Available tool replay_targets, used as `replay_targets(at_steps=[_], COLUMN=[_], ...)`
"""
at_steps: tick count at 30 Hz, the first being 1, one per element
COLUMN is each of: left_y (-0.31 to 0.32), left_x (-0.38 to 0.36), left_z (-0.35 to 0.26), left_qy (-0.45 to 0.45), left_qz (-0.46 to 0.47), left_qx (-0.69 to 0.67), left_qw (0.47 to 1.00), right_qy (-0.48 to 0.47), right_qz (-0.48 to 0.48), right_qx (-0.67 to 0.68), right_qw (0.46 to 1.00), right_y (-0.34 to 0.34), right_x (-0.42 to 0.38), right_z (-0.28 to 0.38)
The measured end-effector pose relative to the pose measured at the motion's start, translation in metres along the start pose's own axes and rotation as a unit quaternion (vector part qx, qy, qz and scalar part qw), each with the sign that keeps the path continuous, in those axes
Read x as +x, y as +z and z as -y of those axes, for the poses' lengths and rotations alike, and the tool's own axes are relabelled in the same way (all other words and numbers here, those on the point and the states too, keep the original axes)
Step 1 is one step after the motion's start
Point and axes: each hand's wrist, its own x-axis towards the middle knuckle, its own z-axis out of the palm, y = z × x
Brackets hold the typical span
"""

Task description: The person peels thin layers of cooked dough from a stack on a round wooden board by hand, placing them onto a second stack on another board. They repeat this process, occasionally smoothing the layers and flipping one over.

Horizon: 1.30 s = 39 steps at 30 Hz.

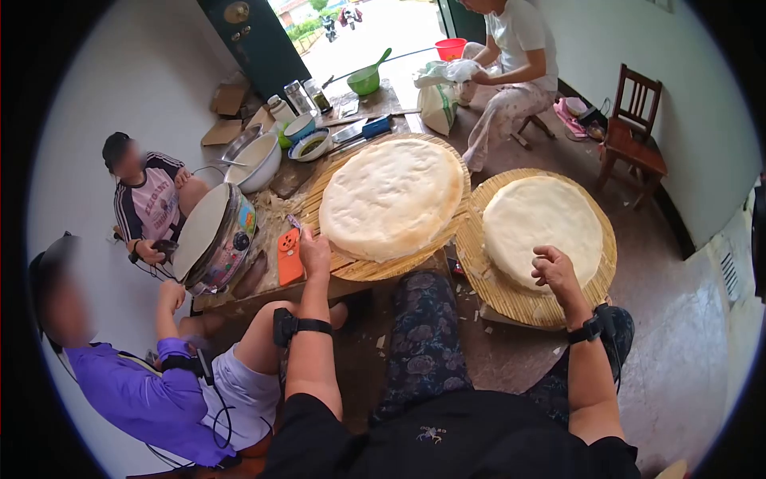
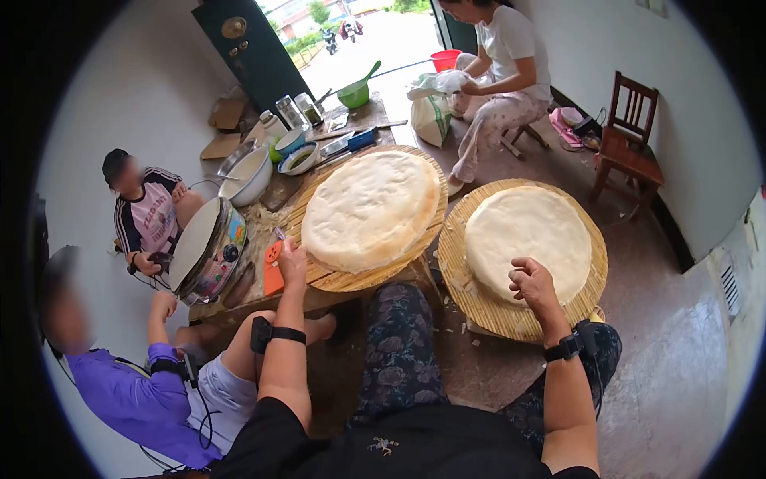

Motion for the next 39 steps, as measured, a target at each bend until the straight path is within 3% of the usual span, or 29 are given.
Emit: replay_targets(at_steps=[1,5,8,20,24,28,38,39], left_y=[0.005,0.016,0.024,0.027,0.025,0.029,0.027,0.025], left_x=[0.001,0.004,0.000,-0.006,-0.011,-0.011,-0.003,-0.001], left_z=[-0.001,-0.005,0.004,0.008,0.003,0.005,0.011,0.012], left_qy=[0.134,0.224,0.203,0.201,0.177,0.189,0.182,0.142], left_qz=[-0.076,0.007,0.054,0.056,0.051,-0.030,-0.018,-0.007], left_qx=[0.100,0.145,0.126,0.142,0.126,0.123,0.098,0.066], left_qw=[0.983,0.964,0.970,0.968,0.975,0.974,0.978,0.988], right_qy=[0.008,-0.003,0.003,-0.001,-0.002,0.002,-0.011,-0.014], right_qz=[0.000,-0.015,-0.012,-0.015,-0.016,-0.016,-0.022,-0.021], right_qx=[0.000,-0.010,0.000,-0.008,-0.007,-0.018,-0.032,-0.030], right_qw=[1.000,1.000,1.000,1.000,1.000,1.000,0.999,0.999], right_y=[-0.002,-0.003,-0.003,-0.009,-0.012,-0.016,-0.024,-0.025], right_x=[0.000,0.001,0.001,0.000,-0.001,-0.003,-0.009,-0.010], right_z=[-0.002,-0.002,-0.002,-0.005,-0.008,-0.009,-0.010,-0.010])
